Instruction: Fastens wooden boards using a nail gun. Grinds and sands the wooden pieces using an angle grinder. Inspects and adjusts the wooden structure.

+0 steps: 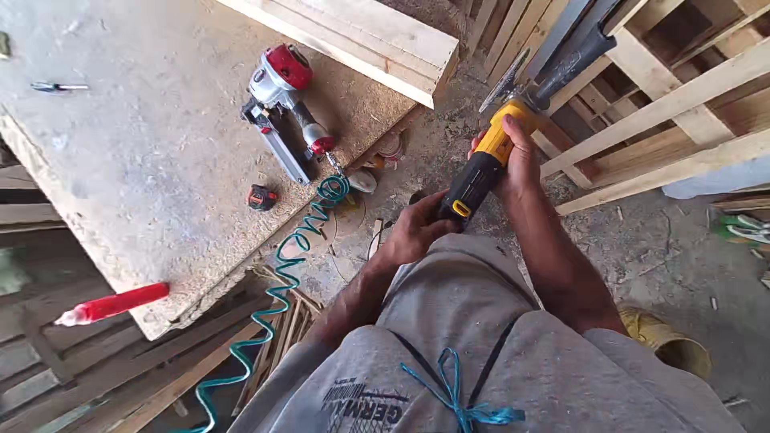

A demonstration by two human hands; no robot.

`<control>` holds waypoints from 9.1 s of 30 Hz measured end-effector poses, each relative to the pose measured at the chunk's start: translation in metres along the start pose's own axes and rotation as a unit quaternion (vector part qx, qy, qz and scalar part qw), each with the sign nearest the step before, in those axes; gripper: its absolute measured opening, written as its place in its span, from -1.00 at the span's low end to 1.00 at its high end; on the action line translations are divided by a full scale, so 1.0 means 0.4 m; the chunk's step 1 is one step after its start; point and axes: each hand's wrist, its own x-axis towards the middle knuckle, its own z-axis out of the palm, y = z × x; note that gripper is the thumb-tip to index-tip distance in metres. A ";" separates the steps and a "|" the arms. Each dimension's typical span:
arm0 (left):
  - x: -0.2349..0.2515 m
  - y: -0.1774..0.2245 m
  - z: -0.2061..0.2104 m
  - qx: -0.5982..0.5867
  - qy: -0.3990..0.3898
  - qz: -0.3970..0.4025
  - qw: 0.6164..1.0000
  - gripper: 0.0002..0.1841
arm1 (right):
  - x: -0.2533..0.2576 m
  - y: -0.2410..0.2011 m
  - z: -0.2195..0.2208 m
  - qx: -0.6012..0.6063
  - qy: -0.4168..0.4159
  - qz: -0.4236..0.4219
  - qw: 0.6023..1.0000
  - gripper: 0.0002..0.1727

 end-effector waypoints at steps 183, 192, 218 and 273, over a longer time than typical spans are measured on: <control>0.963 -0.066 -0.732 0.715 -0.084 0.079 0.689 -0.49 | 0.412 0.330 -0.198 -0.210 0.070 0.084 0.972 -0.20; 0.962 -0.067 -0.734 0.713 -0.077 0.087 0.691 -0.50 | 0.424 0.347 -0.206 -0.172 0.059 0.083 0.980 -0.24; 0.963 -0.064 -0.728 0.720 -0.086 0.088 0.683 -0.51 | 0.468 0.381 -0.227 -0.139 0.053 0.059 0.987 -0.26; 0.969 -0.075 -0.735 0.733 -0.072 0.080 0.672 -0.46 | 0.307 0.461 -0.154 -0.209 0.113 0.057 0.970 -0.18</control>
